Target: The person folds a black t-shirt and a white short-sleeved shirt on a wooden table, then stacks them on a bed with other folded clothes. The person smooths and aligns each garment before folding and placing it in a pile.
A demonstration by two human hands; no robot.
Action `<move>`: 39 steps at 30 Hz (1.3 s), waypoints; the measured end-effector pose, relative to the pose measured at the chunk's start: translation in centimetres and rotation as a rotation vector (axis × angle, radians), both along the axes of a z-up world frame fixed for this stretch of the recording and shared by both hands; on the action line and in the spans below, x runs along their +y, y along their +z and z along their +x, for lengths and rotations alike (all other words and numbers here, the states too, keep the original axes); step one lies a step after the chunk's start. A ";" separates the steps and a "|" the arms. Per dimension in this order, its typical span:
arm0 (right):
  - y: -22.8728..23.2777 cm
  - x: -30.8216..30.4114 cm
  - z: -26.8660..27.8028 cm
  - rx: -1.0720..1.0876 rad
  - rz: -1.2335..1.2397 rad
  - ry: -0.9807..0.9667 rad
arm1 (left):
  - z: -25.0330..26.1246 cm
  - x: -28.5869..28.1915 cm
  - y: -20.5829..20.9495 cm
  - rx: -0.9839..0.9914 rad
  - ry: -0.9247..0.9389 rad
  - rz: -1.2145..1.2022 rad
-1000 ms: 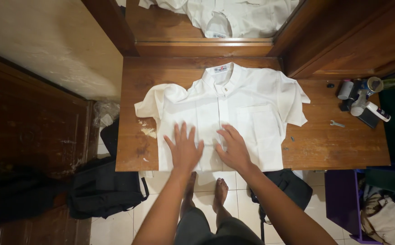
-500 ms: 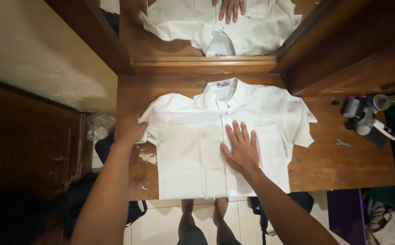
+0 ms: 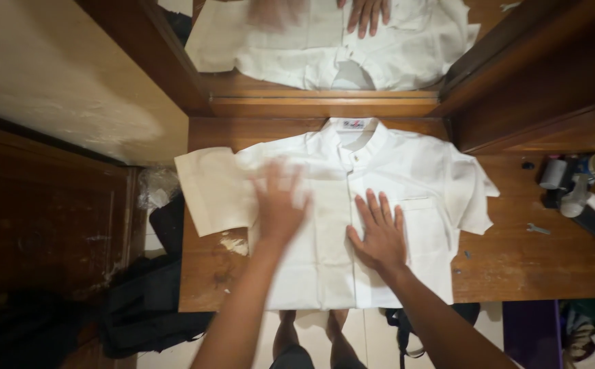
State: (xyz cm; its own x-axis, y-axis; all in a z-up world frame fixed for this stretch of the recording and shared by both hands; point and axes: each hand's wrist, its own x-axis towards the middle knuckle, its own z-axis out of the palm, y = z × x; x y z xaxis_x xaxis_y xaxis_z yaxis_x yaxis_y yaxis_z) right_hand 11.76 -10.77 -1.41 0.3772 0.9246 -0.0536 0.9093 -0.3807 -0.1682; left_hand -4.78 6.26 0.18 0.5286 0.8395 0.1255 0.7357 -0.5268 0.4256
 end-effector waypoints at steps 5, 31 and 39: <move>-0.2 0.0 0.0 0.022 0.008 -0.032 | -1.2 0.1 -1.3 0.235 -0.038 -0.089; 0.3 -0.7 0.4 0.057 0.064 -0.004 | -10.4 3.0 -3.0 0.366 0.449 0.091; 0.2 -0.6 0.3 0.048 0.082 0.004 | -14.6 8.6 -4.1 -0.070 0.672 -0.034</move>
State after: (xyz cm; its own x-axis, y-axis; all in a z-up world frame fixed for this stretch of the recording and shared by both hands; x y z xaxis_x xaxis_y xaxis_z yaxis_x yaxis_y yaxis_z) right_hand 12.09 -11.39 -1.18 0.3725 0.9280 0.0042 0.9008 -0.3605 -0.2421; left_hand -19.35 14.81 -3.88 -0.1184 0.9870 0.1082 0.8687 0.0502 0.4928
